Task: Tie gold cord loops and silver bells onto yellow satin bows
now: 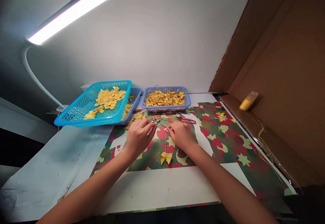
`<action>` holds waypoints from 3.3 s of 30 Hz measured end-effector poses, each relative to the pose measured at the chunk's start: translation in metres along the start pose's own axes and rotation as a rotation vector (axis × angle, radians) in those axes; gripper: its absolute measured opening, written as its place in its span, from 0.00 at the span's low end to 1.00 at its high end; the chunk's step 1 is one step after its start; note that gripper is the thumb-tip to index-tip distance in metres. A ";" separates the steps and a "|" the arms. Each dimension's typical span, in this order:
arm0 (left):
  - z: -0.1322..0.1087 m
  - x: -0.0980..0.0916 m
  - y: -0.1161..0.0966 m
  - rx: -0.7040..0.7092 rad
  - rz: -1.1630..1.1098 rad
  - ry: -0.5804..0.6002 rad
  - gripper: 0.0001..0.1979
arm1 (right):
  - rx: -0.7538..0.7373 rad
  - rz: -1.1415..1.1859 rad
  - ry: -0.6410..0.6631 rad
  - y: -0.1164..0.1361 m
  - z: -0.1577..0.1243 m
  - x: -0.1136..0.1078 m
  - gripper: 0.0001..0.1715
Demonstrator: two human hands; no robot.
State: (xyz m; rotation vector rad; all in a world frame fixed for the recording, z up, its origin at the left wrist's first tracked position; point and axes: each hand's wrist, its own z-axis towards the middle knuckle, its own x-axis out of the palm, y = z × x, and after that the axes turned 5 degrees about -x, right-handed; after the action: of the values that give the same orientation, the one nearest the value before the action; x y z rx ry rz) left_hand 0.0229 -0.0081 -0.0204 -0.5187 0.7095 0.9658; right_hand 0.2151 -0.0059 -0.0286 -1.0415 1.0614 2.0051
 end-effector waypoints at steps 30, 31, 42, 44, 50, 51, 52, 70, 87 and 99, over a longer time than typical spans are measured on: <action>-0.022 0.004 0.002 -0.424 -0.411 0.139 0.07 | 0.016 0.000 0.207 0.003 -0.022 -0.009 0.17; -0.022 0.004 0.002 -0.418 -0.398 0.133 0.07 | 0.038 -0.011 0.218 0.001 -0.022 -0.009 0.17; -0.021 0.001 -0.002 -0.422 -0.430 0.122 0.06 | -0.062 0.152 -0.031 -0.017 -0.018 -0.008 0.10; -0.021 0.000 -0.006 -0.516 -0.542 0.151 0.05 | 0.020 0.278 -0.120 -0.009 -0.020 -0.006 0.09; -0.027 0.000 -0.025 -0.785 -0.962 0.277 0.05 | 0.396 0.766 -0.212 0.023 -0.027 0.004 0.05; -0.028 0.000 -0.028 -0.805 -1.012 0.286 0.06 | 0.428 0.829 -0.207 0.026 -0.028 0.005 0.06; -0.029 0.000 -0.030 -0.816 -1.048 0.295 0.06 | 0.453 0.879 -0.205 0.028 -0.028 0.006 0.07; -0.038 -0.003 -0.038 -0.818 -1.137 0.270 0.08 | 0.633 1.264 -0.137 0.037 -0.033 0.005 0.12; -0.037 -0.006 -0.040 -0.847 -1.197 0.126 0.04 | 0.731 1.614 -0.148 0.045 -0.034 0.005 0.12; -0.042 -0.006 -0.043 -0.729 -1.263 0.170 0.07 | 0.736 1.526 -0.256 0.045 -0.037 0.012 0.14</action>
State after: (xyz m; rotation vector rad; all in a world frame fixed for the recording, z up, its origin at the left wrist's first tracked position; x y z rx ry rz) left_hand 0.0453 -0.0607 -0.0398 -1.4647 0.0402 -0.0730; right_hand 0.1865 -0.0570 -0.0359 0.6903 2.5477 2.1496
